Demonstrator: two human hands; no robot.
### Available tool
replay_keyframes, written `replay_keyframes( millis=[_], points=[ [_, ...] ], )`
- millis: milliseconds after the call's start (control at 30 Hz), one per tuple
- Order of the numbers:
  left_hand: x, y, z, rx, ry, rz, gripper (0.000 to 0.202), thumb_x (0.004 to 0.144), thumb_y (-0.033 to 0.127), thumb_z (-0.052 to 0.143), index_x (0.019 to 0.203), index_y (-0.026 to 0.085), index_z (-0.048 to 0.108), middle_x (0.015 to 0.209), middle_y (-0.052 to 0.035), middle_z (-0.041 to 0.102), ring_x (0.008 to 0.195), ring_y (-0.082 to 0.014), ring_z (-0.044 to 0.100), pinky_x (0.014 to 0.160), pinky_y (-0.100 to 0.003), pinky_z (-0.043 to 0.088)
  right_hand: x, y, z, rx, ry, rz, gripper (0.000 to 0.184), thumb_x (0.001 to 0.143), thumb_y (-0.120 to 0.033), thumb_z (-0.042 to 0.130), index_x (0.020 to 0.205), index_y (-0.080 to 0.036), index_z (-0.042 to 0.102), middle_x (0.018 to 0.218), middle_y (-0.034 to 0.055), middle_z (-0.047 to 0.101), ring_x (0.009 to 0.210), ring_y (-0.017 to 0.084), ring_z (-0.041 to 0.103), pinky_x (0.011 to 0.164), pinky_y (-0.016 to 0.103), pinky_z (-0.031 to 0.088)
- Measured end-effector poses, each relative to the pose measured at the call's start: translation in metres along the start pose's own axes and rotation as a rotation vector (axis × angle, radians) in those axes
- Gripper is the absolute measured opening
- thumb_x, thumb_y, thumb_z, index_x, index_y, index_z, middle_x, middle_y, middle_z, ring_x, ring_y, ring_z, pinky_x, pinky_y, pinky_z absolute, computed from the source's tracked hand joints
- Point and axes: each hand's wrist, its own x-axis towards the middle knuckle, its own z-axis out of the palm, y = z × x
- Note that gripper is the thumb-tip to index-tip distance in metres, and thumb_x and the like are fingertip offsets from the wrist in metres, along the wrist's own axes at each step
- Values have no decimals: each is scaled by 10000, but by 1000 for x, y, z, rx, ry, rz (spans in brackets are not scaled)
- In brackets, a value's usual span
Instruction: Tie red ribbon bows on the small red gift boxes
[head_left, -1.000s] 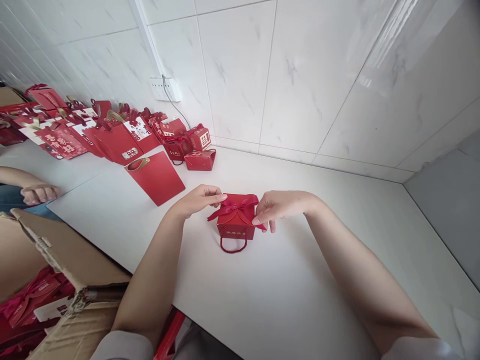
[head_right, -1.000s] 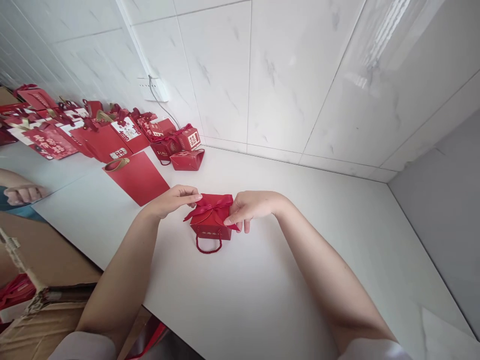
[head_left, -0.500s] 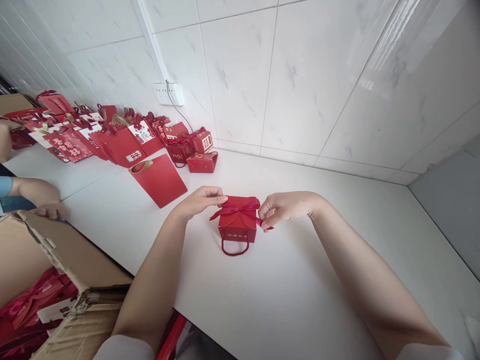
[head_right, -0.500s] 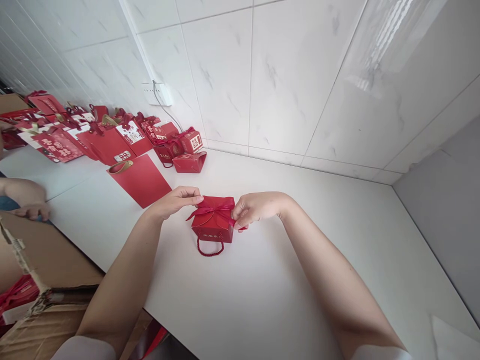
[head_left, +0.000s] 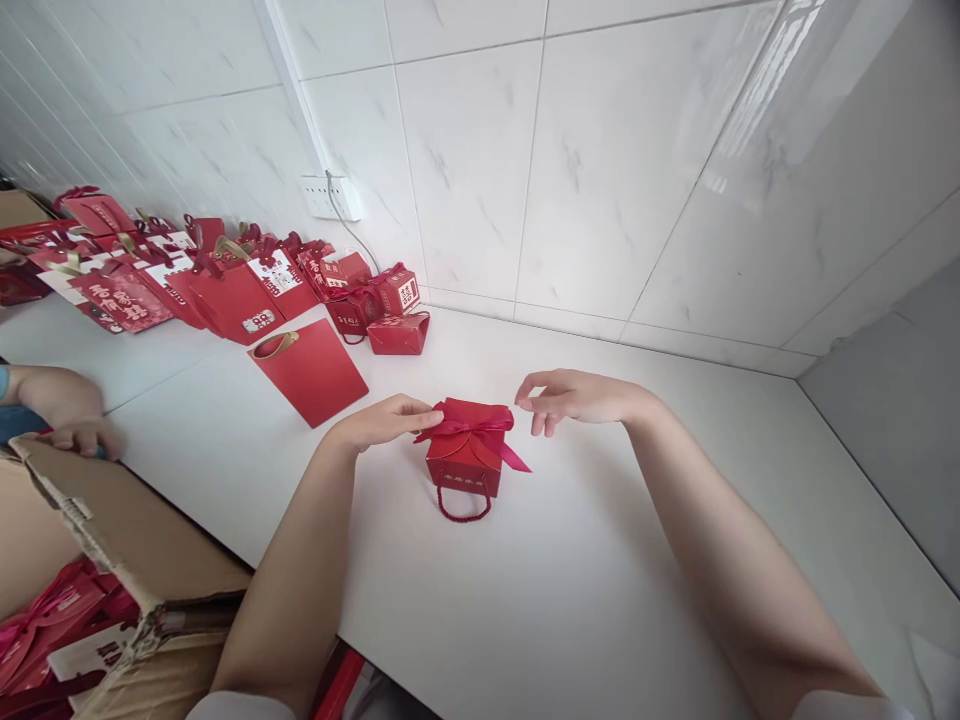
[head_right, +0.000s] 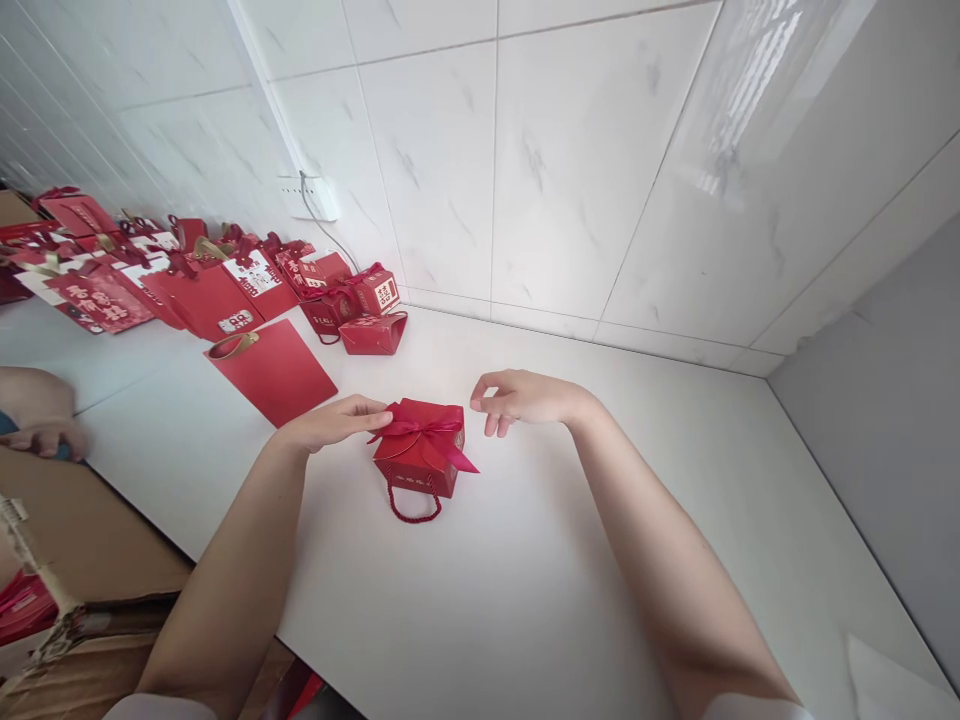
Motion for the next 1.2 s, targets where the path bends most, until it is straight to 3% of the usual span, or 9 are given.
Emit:
replay_keyframes(
  millis=[133, 300, 433, 633, 900, 1000, 1033, 1100, 1200],
  points=[
    [1, 2, -1, -42, -143, 81, 329, 801, 511, 633, 795, 188, 696, 784, -8, 608, 757, -161, 517, 746, -274, 399, 11, -1, 7, 197, -75, -121, 445, 852, -597, 603, 1013, -182, 598, 850, 86, 738, 754, 190, 678, 787, 345, 512],
    [2, 2, 1, -58, -112, 90, 337, 807, 493, 637, 708, 171, 640, 734, 6, 556, 743, -144, 487, 755, -268, 380, 18, -1, 12, 265, -178, -198, 382, 836, -553, 654, 888, -178, 608, 774, 51, 726, 691, 165, 665, 729, 319, 505],
    [2, 2, 1, -69, -108, 60, 336, 806, 482, 639, 689, 167, 624, 704, 9, 529, 721, -140, 471, 739, -268, 373, 20, 4, 12, 272, -187, -220, 327, 846, -492, 670, 830, -173, 604, 796, 41, 715, 707, 156, 660, 740, 316, 507],
    [0, 3, -1, -115, -214, 119, 337, 831, 426, 630, 643, 155, 561, 670, 12, 495, 669, -120, 438, 687, -254, 365, 26, 8, 14, 283, -205, -208, 308, 842, -475, 676, 814, -180, 590, 791, 27, 696, 732, 162, 660, 741, 317, 503],
    [-2, -1, -5, -39, -265, 131, 356, 834, 441, 627, 639, 152, 551, 697, 0, 548, 666, -124, 483, 646, -255, 382, 25, 7, 14, 220, -211, -171, 271, 875, -447, 630, 820, -184, 592, 805, 44, 704, 743, 168, 648, 764, 323, 491],
    [-8, -4, -12, 13, -318, 152, 284, 827, 437, 640, 939, 178, 668, 954, -48, 653, 870, -181, 598, 764, -277, 458, 22, 9, 9, 226, -88, -164, 255, 910, -445, 562, 990, -204, 594, 823, 43, 709, 691, 154, 618, 761, 330, 481],
    [-10, -5, -14, 33, -303, 155, 399, 794, 431, 680, 1124, 212, 634, 1133, -69, 640, 1012, -221, 603, 826, -296, 474, 20, 10, 6, 216, -31, -160, 259, 916, -422, 545, 1072, -217, 579, 833, 38, 708, 675, 148, 604, 760, 329, 477],
    [-13, -5, -14, 101, -225, 158, 787, 699, 412, 771, 1399, 301, 429, 1436, -89, 474, 1272, -295, 492, 936, -342, 471, 18, 13, 3, 152, 10, -143, 347, 887, -349, 566, 1217, -248, 527, 871, 30, 701, 687, 147, 594, 753, 320, 469],
    [-11, -3, -5, 172, -192, 181, 993, 618, 390, 828, 1470, 345, 319, 1529, -80, 375, 1387, -319, 380, 1018, -389, 449, 18, 15, 3, 5, -98, -94, 658, 791, -316, 674, 1391, -291, 404, 981, 38, 686, 817, 183, 616, 735, 305, 470]
  ],
)
